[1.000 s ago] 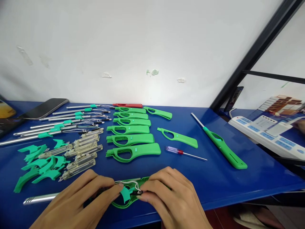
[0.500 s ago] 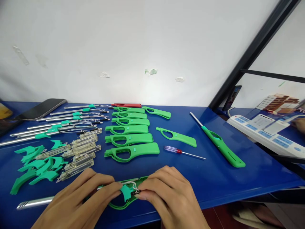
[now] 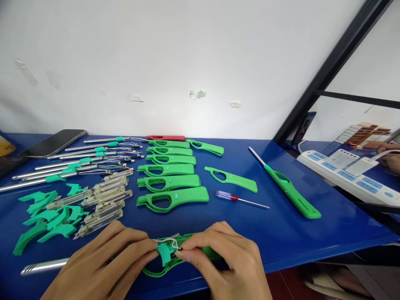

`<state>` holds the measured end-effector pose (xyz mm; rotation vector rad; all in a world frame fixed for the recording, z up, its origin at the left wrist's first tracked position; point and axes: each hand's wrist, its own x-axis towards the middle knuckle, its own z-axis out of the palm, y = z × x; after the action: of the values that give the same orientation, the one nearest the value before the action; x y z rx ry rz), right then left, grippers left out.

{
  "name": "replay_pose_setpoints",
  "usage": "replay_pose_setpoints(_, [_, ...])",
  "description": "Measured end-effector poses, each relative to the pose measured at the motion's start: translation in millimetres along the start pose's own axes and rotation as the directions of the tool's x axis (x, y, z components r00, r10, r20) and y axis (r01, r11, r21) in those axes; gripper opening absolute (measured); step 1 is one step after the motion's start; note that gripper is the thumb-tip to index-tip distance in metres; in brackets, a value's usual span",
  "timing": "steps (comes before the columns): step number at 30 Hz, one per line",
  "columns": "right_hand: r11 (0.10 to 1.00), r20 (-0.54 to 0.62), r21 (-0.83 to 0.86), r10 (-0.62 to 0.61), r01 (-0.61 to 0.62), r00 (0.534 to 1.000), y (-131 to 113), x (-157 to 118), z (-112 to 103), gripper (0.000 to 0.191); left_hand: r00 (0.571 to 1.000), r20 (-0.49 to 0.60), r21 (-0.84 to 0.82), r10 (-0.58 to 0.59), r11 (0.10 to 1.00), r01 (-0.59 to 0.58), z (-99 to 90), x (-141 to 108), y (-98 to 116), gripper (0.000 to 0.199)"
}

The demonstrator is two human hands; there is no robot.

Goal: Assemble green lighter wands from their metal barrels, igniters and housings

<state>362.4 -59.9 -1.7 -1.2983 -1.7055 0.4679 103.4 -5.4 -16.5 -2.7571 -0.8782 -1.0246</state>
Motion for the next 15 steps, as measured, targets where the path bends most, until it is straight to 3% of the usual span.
replay_pose_setpoints(7, [1.0, -0.03, 0.015, -0.003, 0.004, 1.0, -2, 0, 2, 0.01, 1.0, -0.026, 0.009, 0.016, 1.0, -0.016, 0.3, 5, -4, 0.027])
replay_pose_setpoints(10, [0.999, -0.027, 0.026, -0.019, 0.02, 0.999, -2, -1, 4, 0.01, 0.999, 0.015, -0.007, 0.042, 0.999, -0.042, -1.4, -2, -10, 0.023])
replay_pose_setpoints(15, [0.999, -0.025, 0.037, -0.03, 0.031, 0.999, 3, 0, 3, 0.009, 0.995, 0.081, -0.016, 0.06, 0.998, -0.059, -3.1, -9, -15, 0.034])
